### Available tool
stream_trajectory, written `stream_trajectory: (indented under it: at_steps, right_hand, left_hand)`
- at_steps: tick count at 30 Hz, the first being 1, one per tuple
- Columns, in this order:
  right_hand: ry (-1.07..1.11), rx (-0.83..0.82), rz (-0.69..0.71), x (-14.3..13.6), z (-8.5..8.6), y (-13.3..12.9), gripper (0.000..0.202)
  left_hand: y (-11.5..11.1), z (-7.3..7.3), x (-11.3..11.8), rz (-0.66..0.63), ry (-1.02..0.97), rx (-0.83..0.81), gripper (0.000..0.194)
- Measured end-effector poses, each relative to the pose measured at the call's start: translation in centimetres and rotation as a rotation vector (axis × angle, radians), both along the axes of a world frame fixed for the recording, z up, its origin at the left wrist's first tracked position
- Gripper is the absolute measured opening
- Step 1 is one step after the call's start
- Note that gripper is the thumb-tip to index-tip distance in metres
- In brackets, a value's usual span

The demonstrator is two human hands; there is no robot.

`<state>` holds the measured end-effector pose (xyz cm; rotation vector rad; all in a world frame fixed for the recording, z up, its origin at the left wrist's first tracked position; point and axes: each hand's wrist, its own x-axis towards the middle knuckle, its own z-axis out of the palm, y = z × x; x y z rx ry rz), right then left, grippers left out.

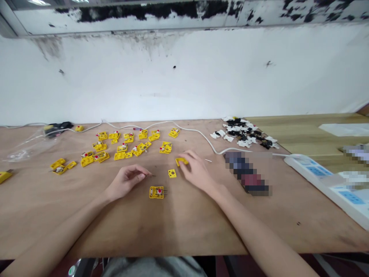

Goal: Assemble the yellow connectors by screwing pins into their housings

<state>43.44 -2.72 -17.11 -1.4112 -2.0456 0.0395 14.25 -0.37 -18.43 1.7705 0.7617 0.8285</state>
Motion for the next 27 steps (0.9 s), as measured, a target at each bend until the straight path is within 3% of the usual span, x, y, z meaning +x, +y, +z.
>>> stream_trajectory:
  at_steps: [3,6,17,21,27]
  right_hand:
    - [-0.08,-0.03,-0.157,2.2,-1.0,2.1,0.034]
    - [-0.096,-0.111,-0.12,3.3,-1.4,3.0,0.028]
    - [0.143,-0.382,-0.131,3.6,-1.8,5.3,0.018]
    - [0.237,-0.451,-0.106,4.5,-2.1,6.4,0.011]
    - [0.373,-0.387,-0.112,4.4,-1.1,6.7,0.022]
  left_hand:
    - [0.5,-0.4,-0.3,0.034,0.268,0.332,0.017]
    - [0.8,-0.7,-0.5,0.033,0.416,0.47,0.013]
    - [1.4,-1.2,-0.9,-0.008,0.344,0.433,0.016]
    - [1.3,-1.1,-0.9,-0.011,0.353,0.472,0.009]
    - [1.1,-0.5,-0.8,-0.019,0.405,0.531,0.011]
